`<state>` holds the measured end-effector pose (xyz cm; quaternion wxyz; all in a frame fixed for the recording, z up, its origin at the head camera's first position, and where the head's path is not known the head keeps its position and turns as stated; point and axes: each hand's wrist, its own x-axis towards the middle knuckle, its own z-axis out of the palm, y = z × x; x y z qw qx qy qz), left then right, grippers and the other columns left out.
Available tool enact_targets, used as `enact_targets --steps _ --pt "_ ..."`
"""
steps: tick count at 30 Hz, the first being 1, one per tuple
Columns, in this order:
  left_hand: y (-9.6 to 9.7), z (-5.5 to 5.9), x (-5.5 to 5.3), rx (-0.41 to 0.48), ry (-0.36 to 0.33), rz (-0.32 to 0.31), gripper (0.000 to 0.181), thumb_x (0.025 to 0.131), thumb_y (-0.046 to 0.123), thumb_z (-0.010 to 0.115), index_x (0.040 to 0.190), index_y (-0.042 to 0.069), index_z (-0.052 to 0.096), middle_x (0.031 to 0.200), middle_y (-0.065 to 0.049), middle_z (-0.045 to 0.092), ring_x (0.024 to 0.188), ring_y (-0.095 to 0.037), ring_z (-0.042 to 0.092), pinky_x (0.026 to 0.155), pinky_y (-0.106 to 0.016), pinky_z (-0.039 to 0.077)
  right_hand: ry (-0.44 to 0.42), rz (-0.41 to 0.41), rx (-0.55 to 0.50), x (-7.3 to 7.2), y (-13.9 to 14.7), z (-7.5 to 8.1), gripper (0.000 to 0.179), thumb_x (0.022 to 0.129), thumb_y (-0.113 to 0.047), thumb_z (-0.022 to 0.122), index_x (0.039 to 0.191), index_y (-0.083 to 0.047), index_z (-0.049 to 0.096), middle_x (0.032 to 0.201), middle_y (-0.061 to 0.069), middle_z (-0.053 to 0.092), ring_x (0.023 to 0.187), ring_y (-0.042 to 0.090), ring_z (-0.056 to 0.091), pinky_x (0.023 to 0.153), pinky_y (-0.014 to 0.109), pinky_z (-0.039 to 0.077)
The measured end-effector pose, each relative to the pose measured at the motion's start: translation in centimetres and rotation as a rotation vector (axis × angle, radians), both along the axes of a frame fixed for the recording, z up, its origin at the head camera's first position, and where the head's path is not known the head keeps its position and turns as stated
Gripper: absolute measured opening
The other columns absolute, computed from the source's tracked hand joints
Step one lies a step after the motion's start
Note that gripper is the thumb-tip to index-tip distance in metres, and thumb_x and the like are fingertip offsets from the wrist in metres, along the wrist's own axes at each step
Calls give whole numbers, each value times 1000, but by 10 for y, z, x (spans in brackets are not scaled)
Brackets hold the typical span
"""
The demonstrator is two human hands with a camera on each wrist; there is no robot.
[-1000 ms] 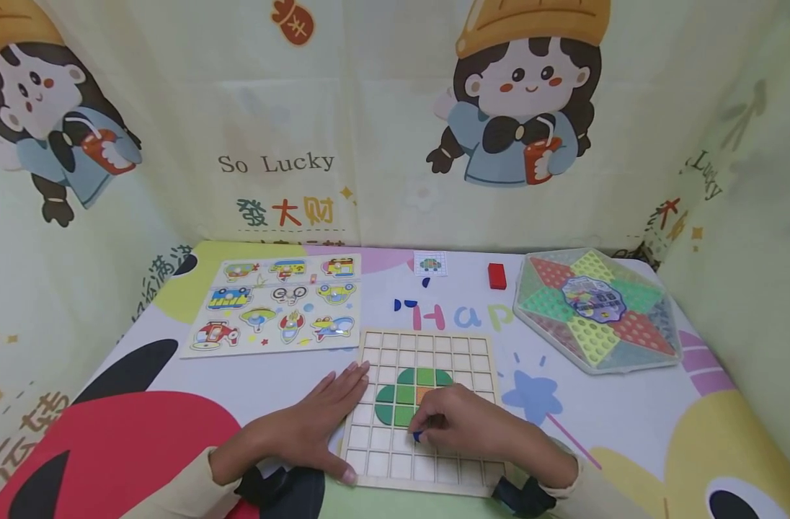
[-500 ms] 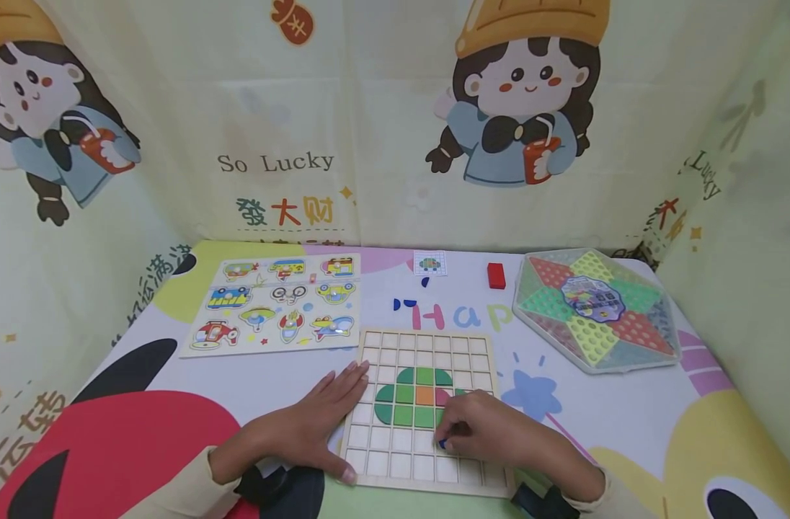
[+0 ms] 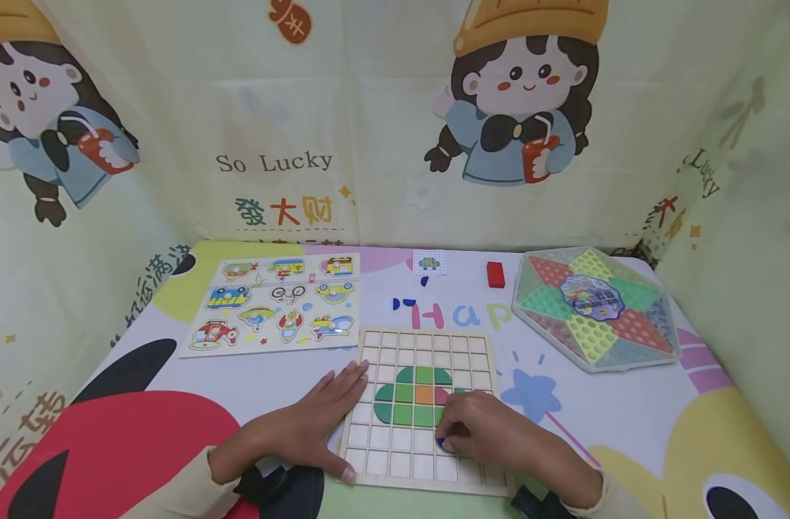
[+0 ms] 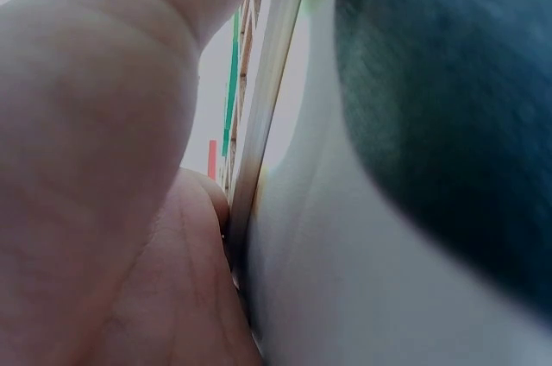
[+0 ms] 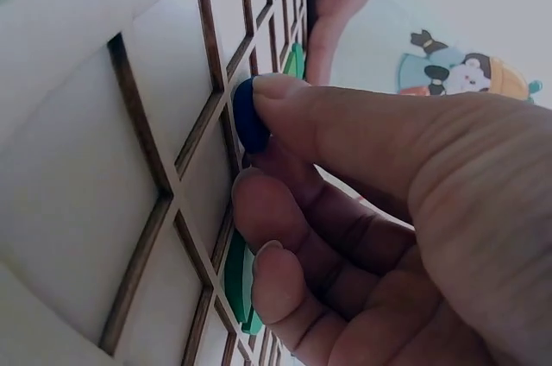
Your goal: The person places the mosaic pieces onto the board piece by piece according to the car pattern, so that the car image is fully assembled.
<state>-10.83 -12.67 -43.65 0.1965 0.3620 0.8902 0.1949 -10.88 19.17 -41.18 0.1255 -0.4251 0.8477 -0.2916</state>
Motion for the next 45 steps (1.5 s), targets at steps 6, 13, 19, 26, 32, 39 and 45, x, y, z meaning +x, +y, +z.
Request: enact_targets --steps 6,13,19,26,32,39,45 --pt "-1 -1 0 2 1 -5 123 69 76 64 157 10 9 163 0 -6 147 -20 -10 115 -52 -2 -37 -26 23 1 -1 1 7 86 -14 76 90 -20 73 87 -20 58 78 -2 52 66 21 49" --pt "-1 -1 -1 -3 5 -5 123 69 76 64 157 10 9 163 0 -6 147 -20 -11 115 -52 -1 -34 -12 63 -1 -3 3 8 85 -15 76 92 -19 75 89 -19 61 81 -2 54 69 24 50" --pt "0 1 0 5 8 -3 122 69 74 65 157 8 10 163 -1 -5 147 -21 -10 115 -53 -1 -142 -60 29 -6 0 9 11 90 -13 71 99 -17 75 94 -16 68 86 1 60 71 24 53" --pt "-1 1 -1 6 14 -10 122 70 74 65 157 7 9 163 -2 -6 147 -21 -10 115 -53 0 -172 -96 -64 -23 1 16 12 94 -16 67 103 -13 74 99 -7 69 86 5 61 69 25 53" --pt "-1 1 -1 11 19 -12 122 71 74 65 156 7 9 163 -2 -6 147 -22 -10 115 -54 0 -144 -164 -57 -47 -7 17 12 92 -13 69 102 -9 74 91 -7 68 70 8 54 59 23 48" --pt "-1 -1 -1 19 26 -14 122 71 74 65 156 7 9 163 -3 -6 147 -22 -9 115 -54 1 -104 -246 -47 -75 -17 12 13 91 -11 70 102 -9 74 92 -6 69 73 16 54 60 23 46" --pt "0 0 0 13 12 -9 122 71 74 65 156 7 9 163 -3 -6 147 -23 -9 115 -54 1 -38 -287 -56 -99 -23 9 10 90 -8 70 99 -7 75 88 -5 68 73 16 52 62 24 47"
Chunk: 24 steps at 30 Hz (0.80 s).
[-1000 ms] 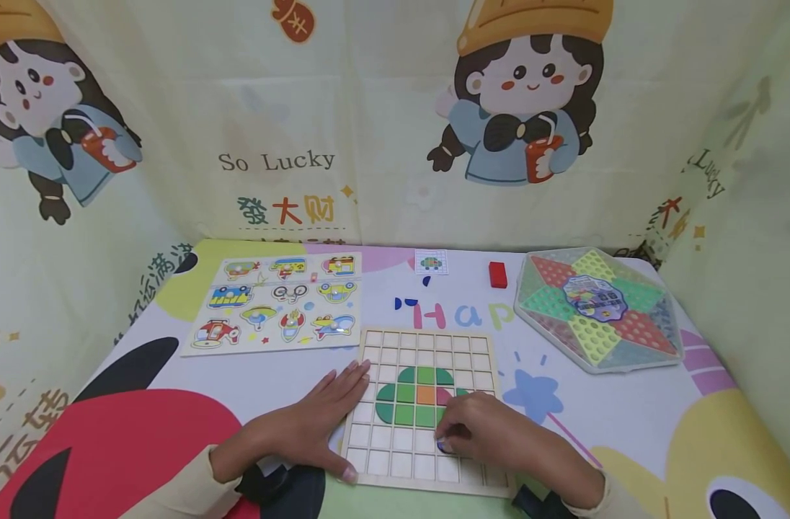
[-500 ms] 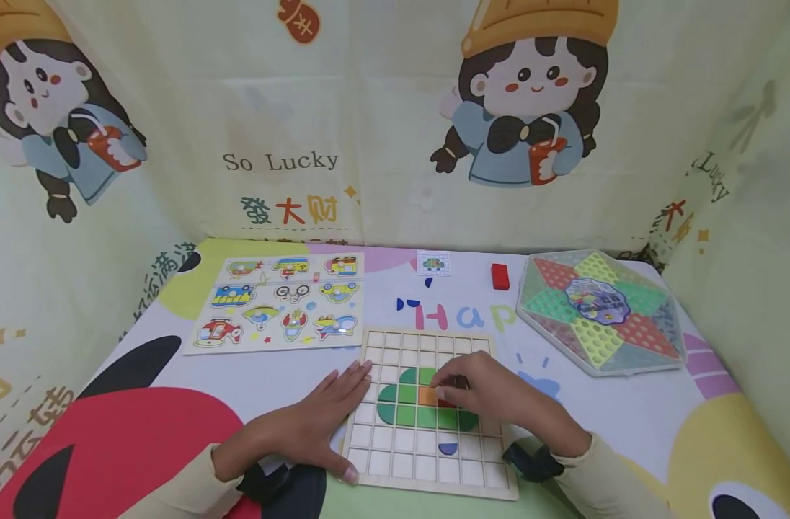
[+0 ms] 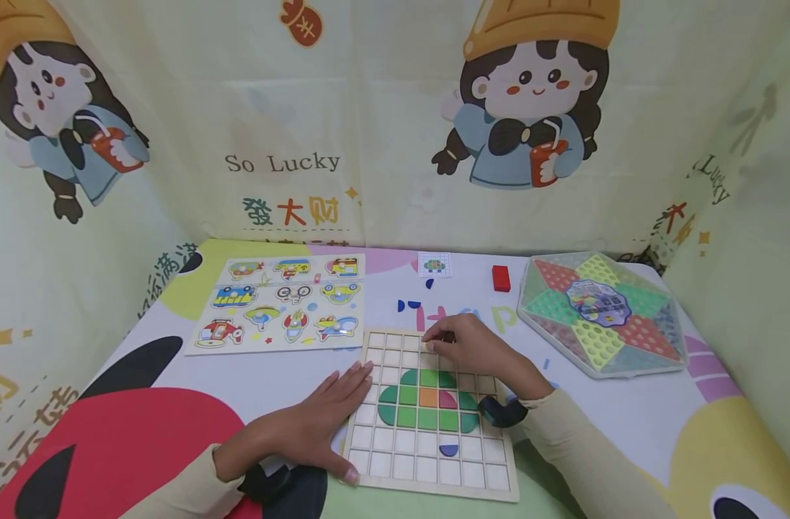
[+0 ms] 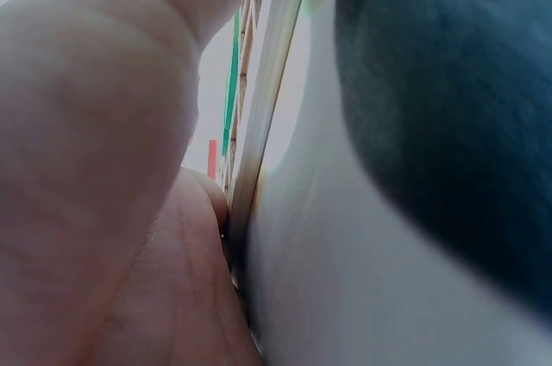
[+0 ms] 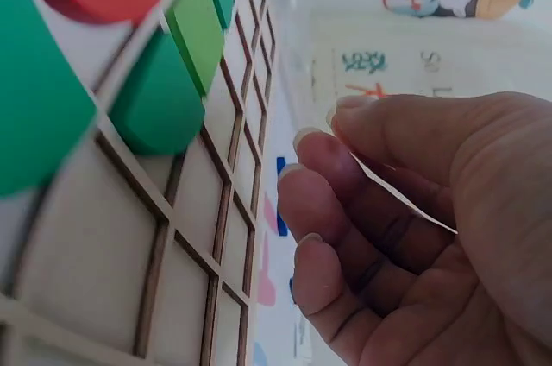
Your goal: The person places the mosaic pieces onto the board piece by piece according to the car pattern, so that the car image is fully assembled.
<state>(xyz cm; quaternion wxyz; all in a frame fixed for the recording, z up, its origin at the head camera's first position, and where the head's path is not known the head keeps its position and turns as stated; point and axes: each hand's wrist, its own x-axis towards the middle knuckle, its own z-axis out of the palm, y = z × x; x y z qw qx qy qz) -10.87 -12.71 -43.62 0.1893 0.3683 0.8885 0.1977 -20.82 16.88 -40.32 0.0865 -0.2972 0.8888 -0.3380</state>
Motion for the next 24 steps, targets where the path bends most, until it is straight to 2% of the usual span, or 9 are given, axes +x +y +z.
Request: enact_targets --steps 6,15,24 --pt "-1 0 0 -4 3 -4 122 71 74 65 157 7 9 163 -3 -6 147 -23 -9 115 -54 1 39 -64 26 -21 -5 -4 12 91 -6 68 99 -5 76 88 -1 69 75 17 54 67 27 49" --pt "-1 -1 0 -2 4 -12 121 72 73 66 156 7 9 163 -3 -6 147 -22 -9 115 -54 1 -7 -180 13 -41 -4 -8 15 92 -5 64 102 -6 75 97 5 70 84 22 57 74 31 51" --pt "-1 -2 0 -1 0 -9 121 71 75 65 157 9 9 163 -1 -6 147 -21 -9 115 -54 1 -62 -318 -30 -70 -6 -15 17 94 -11 66 108 -6 74 105 9 68 97 26 59 83 35 53"
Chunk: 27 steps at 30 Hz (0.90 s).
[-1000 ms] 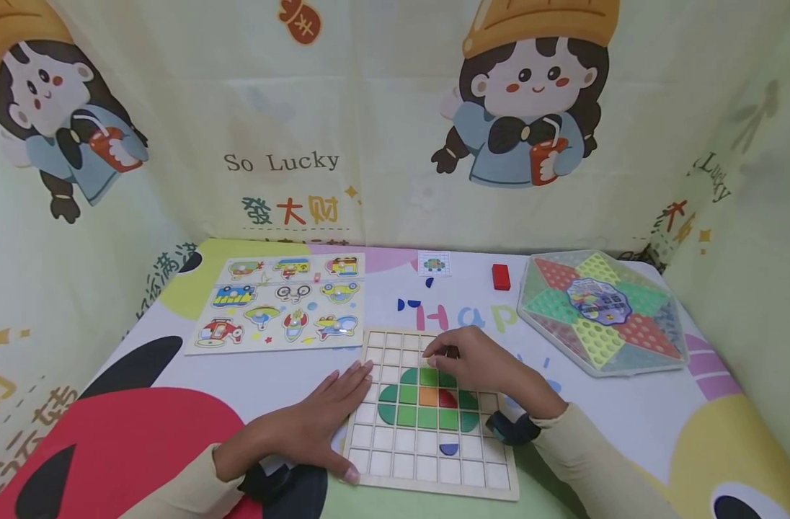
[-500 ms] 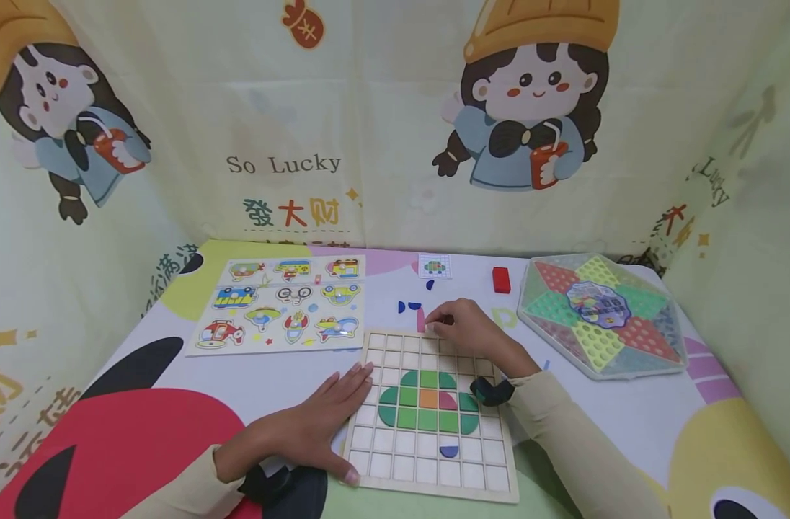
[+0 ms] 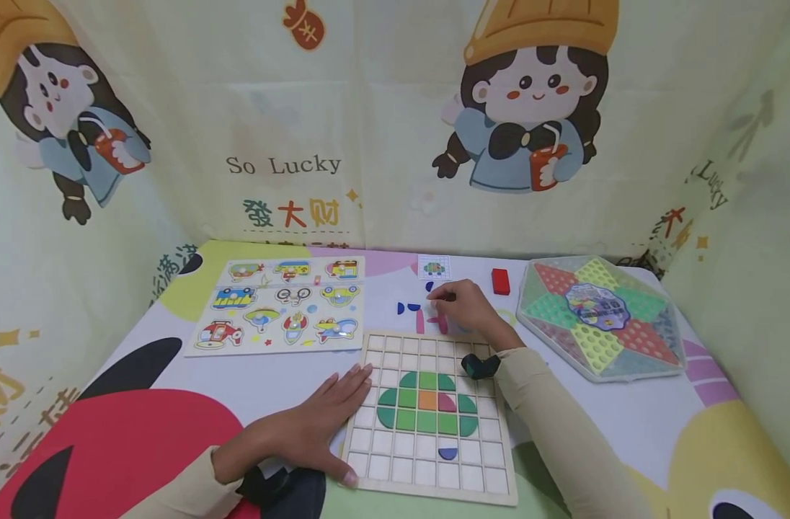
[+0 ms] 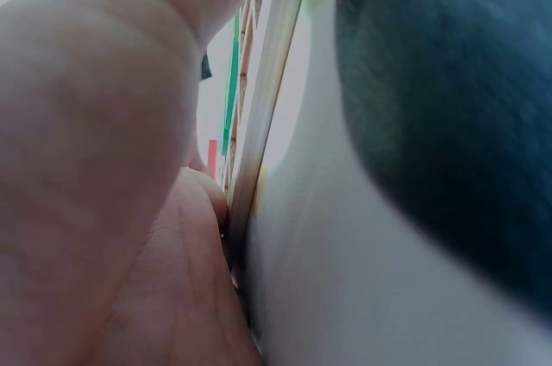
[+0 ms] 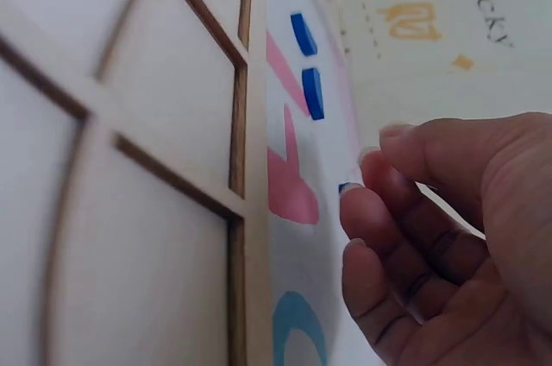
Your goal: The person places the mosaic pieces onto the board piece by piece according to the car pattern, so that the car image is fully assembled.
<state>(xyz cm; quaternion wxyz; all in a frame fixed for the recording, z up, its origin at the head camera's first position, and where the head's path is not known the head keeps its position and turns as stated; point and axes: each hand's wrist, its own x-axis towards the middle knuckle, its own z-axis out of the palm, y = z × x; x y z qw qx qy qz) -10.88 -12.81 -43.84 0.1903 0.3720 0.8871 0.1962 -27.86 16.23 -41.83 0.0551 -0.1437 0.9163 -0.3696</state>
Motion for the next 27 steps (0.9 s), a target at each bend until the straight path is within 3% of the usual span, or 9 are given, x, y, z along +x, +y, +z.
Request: enact_targets --steps 4,12,18,27 --pt "0 0 0 8 -1 -3 121 72 74 65 157 8 9 163 -2 -6 147 -22 -9 115 -54 2 -26 -37 -12 -10 -2 -2 19 94 -14 65 110 -6 73 109 11 66 98 26 57 81 33 52" --pt "0 2 1 7 -9 -2 120 72 73 65 157 9 9 163 -2 -6 147 -22 -9 115 -54 1 5 -91 -22 -30 -5 -3 20 96 -12 62 111 -3 72 109 14 65 96 28 57 76 32 50" --pt "1 1 0 5 -11 -2 120 73 73 65 157 9 9 163 -1 -6 147 -21 -10 115 -53 1 22 -118 -16 -43 -5 -6 22 95 -9 58 112 -3 72 122 16 61 98 30 55 79 36 50" --pt "0 1 0 10 -2 1 120 73 73 65 157 8 9 163 -2 -6 147 -21 -10 115 -53 1 35 -92 11 -51 -10 -10 21 95 -8 60 110 -2 73 121 18 61 100 31 56 85 40 51"
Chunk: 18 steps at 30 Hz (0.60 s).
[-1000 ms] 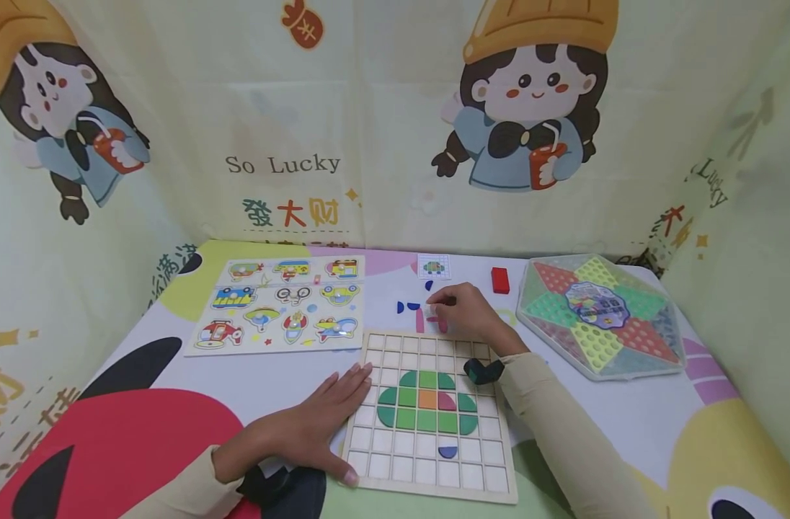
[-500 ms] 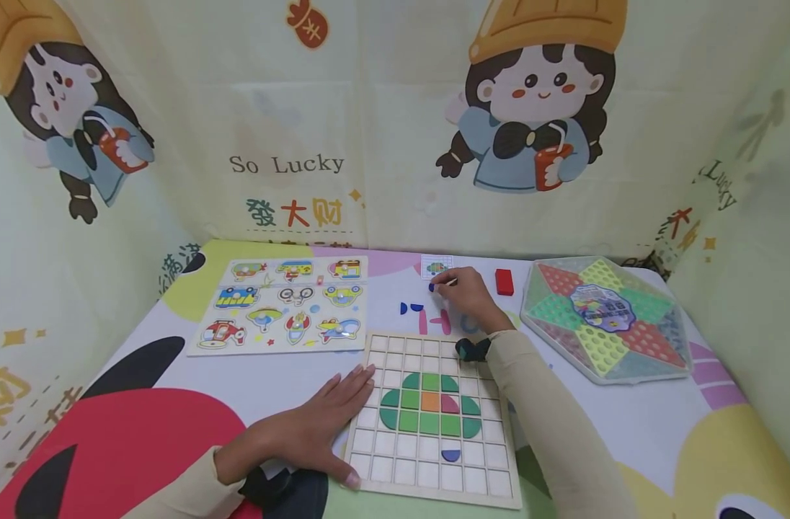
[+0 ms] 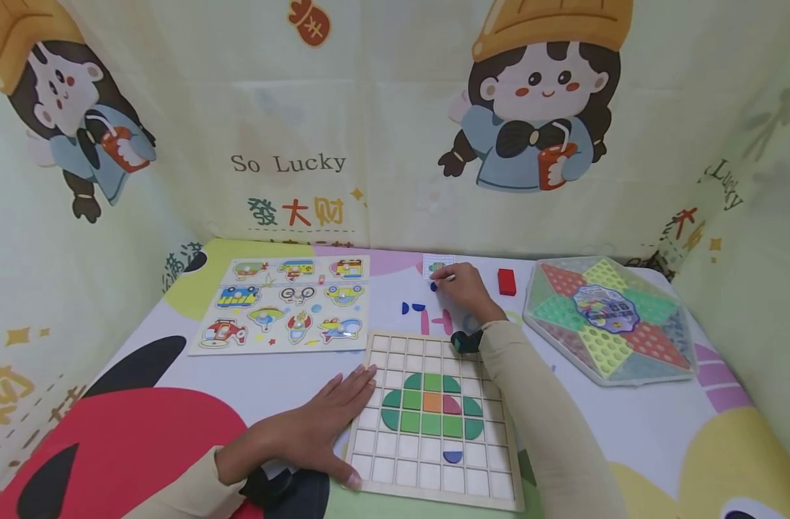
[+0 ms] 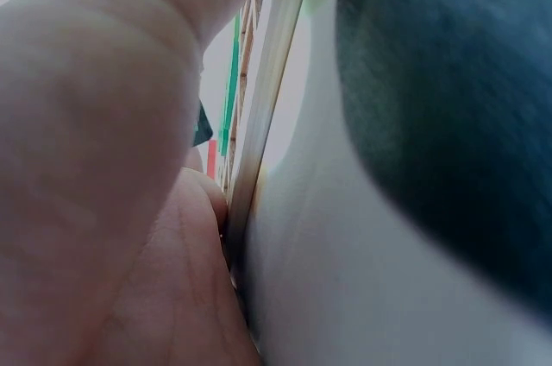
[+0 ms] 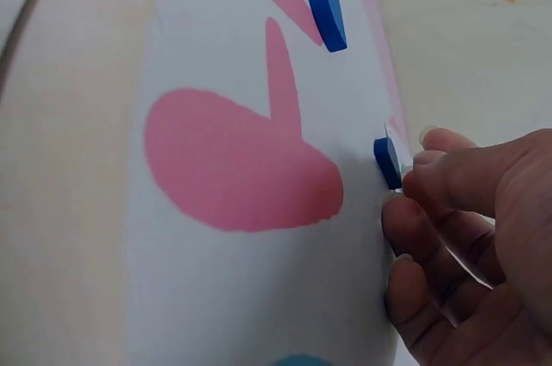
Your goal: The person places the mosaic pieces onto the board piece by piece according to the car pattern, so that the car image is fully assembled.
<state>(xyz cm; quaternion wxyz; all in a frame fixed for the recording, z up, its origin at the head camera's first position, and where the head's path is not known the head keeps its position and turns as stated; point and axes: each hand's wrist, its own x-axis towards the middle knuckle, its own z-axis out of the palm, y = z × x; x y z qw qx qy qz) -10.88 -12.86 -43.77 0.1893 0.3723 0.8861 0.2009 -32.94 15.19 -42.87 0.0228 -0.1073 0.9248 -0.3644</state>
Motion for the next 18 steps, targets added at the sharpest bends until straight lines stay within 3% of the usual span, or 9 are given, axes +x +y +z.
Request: enact_targets --steps 10,18 --pt "1 -2 -1 -9 -10 3 122 70 76 64 157 11 8 163 0 -7 147 -20 -11 115 -53 0 -20 12 42 1 -1 -3 21 94 -12 64 111 -5 73 110 13 65 101 29 56 88 41 48" --pt "1 -1 -1 -4 -13 2 122 70 75 65 157 10 8 163 0 -7 147 -21 -10 115 -53 0 -12 102 149 6 -3 3 24 93 -15 68 113 -5 73 108 12 62 98 26 52 81 38 47"
